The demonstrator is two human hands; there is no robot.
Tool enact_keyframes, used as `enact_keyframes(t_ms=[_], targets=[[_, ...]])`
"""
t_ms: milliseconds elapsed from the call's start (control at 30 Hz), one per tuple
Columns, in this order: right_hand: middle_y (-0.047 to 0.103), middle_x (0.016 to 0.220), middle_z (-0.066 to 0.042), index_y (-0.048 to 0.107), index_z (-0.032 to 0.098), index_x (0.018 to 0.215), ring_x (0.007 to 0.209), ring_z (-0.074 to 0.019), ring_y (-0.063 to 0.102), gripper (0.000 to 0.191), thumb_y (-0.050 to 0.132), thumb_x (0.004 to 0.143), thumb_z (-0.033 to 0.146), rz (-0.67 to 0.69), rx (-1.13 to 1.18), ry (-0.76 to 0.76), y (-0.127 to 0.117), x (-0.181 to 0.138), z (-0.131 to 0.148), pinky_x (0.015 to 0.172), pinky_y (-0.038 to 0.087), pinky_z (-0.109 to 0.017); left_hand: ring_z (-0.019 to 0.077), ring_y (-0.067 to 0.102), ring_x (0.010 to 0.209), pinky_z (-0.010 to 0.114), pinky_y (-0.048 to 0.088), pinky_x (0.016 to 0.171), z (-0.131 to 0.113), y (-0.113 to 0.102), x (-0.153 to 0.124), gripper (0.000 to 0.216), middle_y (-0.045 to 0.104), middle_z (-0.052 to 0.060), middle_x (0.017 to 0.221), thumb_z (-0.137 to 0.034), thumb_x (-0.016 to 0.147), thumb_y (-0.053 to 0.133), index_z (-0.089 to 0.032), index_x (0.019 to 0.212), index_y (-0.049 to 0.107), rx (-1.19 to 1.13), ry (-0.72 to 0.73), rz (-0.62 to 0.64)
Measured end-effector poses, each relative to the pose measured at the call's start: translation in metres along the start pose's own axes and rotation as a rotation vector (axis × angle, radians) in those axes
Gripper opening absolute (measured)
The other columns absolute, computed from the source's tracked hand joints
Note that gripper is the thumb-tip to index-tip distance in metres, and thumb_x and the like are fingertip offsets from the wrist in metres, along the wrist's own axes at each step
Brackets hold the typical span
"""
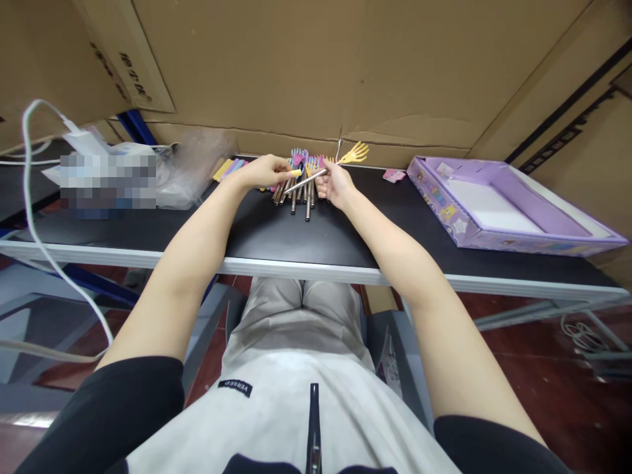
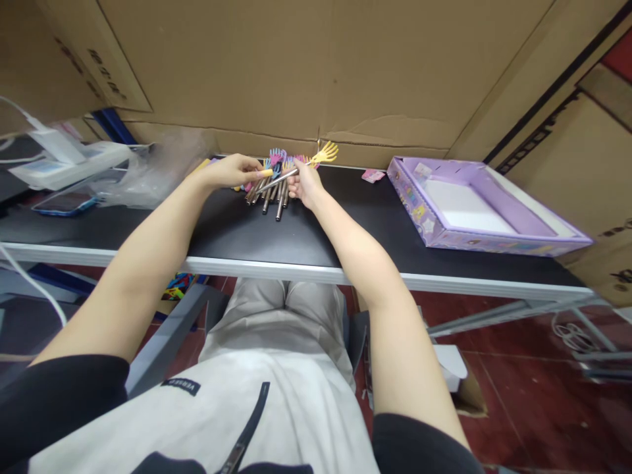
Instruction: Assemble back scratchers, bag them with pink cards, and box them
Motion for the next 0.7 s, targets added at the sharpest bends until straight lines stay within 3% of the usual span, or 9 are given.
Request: enact_keyframes(t_ms=[133, 233, 333, 500, 700], targets=[[0.026, 0.046, 0.011, 0.044, 0.023, 0.079, 0.037, -0.0049, 0.019, 0.043, 0.052, 0.099, 0.06, -0.225, 0.064, -0.189, -0.028, 0.005, 0.022, 0.038, 0.017, -0.017, 0.0131, 0.054, 0.061, 0.025, 0.039, 0.064, 0.008, 0.003, 0.002, 0.034, 0.057, 0.0, 0.063, -0.048, 0.091, 0.065, -0.015, 0.085, 0.065, -0.08, -0.024, 0.032], [0.021, 0.047, 0.012, 0.042, 0.023, 0.081, 0.037, -0.0049, 0.018, 0.044, 0.051, 0.097, 0.063, -0.32, 0.13, -0.253, -0.046, 0.007, 0.033, 0.038, 0.015, -0.017, 0.0125, 0.055, 0.058, 0.025, 0.041, 0.063, 0.013, 0.006, 0.004, 0.026, 0.059, 0.0, 0.063, -0.04, 0.088, 0.071, -0.016, 0.084, 0.064, -0.153, -0.041, 0.057], [0.021, 0.049, 0.011, 0.044, 0.023, 0.084, 0.038, -0.0054, 0.019, 0.047, 0.048, 0.097, 0.068, -0.308, 0.149, -0.248, -0.052, 0.009, 0.035, 0.038, 0.017, -0.018, 0.0111, 0.054, 0.055, 0.023, 0.041, 0.059, 0.01, 0.009, 0.004, 0.023, 0.06, 0.0, 0.062, -0.037, 0.088, 0.073, -0.016, 0.083, 0.064, -0.214, -0.022, 0.082], [0.023, 0.053, 0.01, 0.045, 0.024, 0.086, 0.041, -0.0073, 0.024, 0.051, 0.047, 0.095, 0.074, -0.233, 0.07, -0.219, -0.04, 0.008, 0.032, 0.039, 0.023, -0.019, 0.0081, 0.051, 0.052, 0.02, 0.039, 0.053, -0.003, 0.008, 0.002, 0.022, 0.058, -0.002, 0.062, -0.036, 0.091, 0.074, -0.015, 0.088, 0.067, -0.303, 0.01, 0.058], [0.018, 0.055, 0.011, 0.037, 0.024, 0.083, 0.041, -0.0057, 0.02, 0.053, 0.049, 0.095, 0.074, -0.229, -0.008, -0.24, -0.038, 0.008, 0.034, 0.04, 0.019, -0.017, 0.0075, 0.05, 0.05, 0.02, 0.04, 0.05, -0.012, 0.004, 0.0, 0.025, 0.061, 0.0, 0.064, -0.038, 0.095, 0.071, -0.014, 0.09, 0.066, -0.401, 0.009, 0.007]])
Point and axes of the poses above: each hand's wrist, its own x-axis towards the middle knuckle, its own y-axis out of the palm, z = x × y, the point moved 7 cm from there along x, towards the middle knuckle
